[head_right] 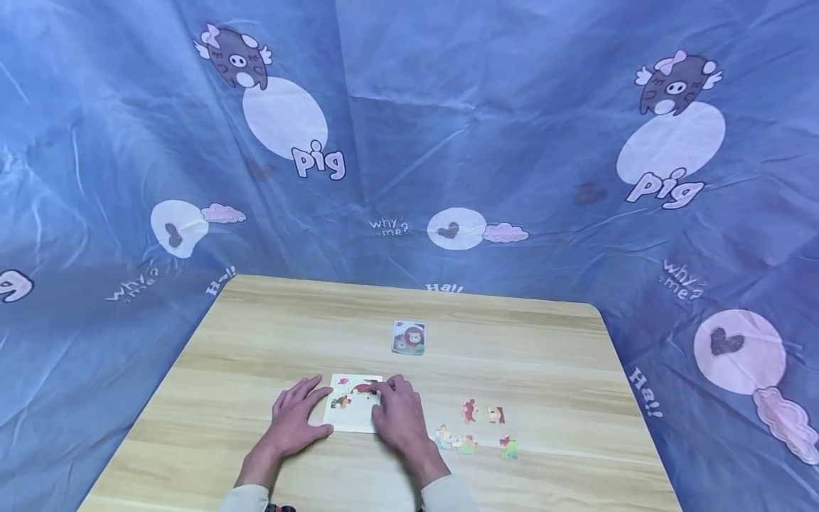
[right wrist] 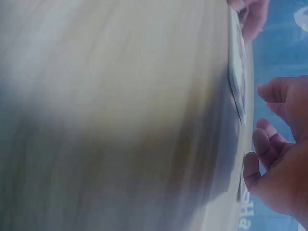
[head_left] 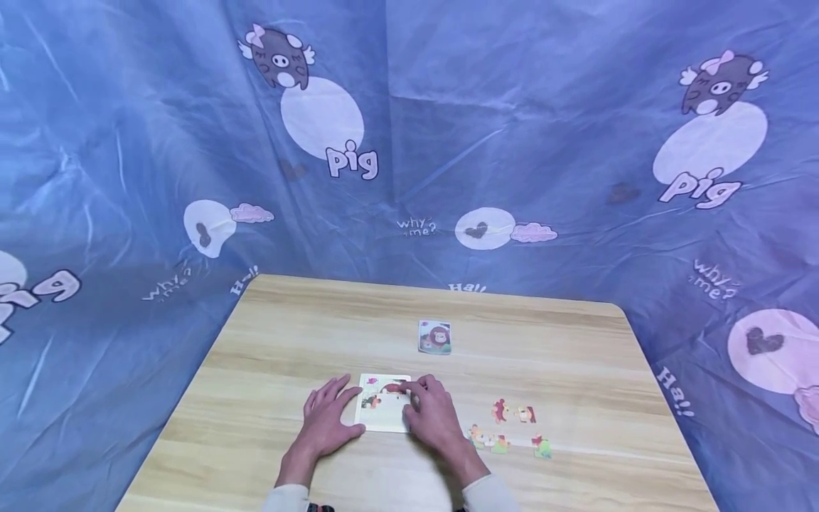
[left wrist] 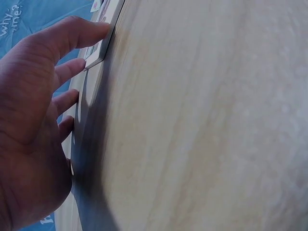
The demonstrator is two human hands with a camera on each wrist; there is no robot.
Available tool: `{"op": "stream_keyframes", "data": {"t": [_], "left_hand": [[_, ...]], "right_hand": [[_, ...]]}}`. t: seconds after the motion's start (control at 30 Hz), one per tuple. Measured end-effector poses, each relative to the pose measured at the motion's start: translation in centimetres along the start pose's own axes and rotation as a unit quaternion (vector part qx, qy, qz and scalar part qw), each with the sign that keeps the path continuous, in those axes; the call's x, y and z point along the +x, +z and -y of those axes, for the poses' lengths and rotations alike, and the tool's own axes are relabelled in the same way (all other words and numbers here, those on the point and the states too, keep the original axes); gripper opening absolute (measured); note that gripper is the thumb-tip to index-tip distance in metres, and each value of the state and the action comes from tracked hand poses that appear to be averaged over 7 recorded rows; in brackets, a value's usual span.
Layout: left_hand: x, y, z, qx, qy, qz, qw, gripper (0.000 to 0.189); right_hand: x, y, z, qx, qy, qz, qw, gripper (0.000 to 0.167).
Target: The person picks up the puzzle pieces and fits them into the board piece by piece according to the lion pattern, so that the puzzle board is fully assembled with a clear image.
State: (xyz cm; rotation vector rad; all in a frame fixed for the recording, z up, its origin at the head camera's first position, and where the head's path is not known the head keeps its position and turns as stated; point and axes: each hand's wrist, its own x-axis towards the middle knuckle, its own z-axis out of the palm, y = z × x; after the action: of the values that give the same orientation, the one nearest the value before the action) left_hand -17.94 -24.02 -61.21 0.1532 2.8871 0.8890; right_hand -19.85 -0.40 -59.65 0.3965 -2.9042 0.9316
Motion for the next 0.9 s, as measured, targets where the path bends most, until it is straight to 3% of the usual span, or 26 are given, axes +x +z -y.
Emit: {"op": "stream_keyframes", "data": {"t": [0.33,0.63,0.9], "left_hand": [[-0.3,0.4,-0.2,-0.009,-0.007,-0.002,0.9999,0.071],[-0.4,0.4,-0.2,-0.002,-0.009,-0.008,0.9999,0.072],[-0.4,0.6,-0.2,0.001,-0.006,-0.011,0.9999,0.071]], "right_hand": [[-1.4,-2.7,-1.9,0.004,0.054,0.016,0.9984,0.048],[-2.2,-4.6,-3.5,-0.013,0.061,-0.001,0.9980,0.045],[-3.2,-5.7,-5.4,-0.027,0.100,-0.025,0.9943,0.046]]}}
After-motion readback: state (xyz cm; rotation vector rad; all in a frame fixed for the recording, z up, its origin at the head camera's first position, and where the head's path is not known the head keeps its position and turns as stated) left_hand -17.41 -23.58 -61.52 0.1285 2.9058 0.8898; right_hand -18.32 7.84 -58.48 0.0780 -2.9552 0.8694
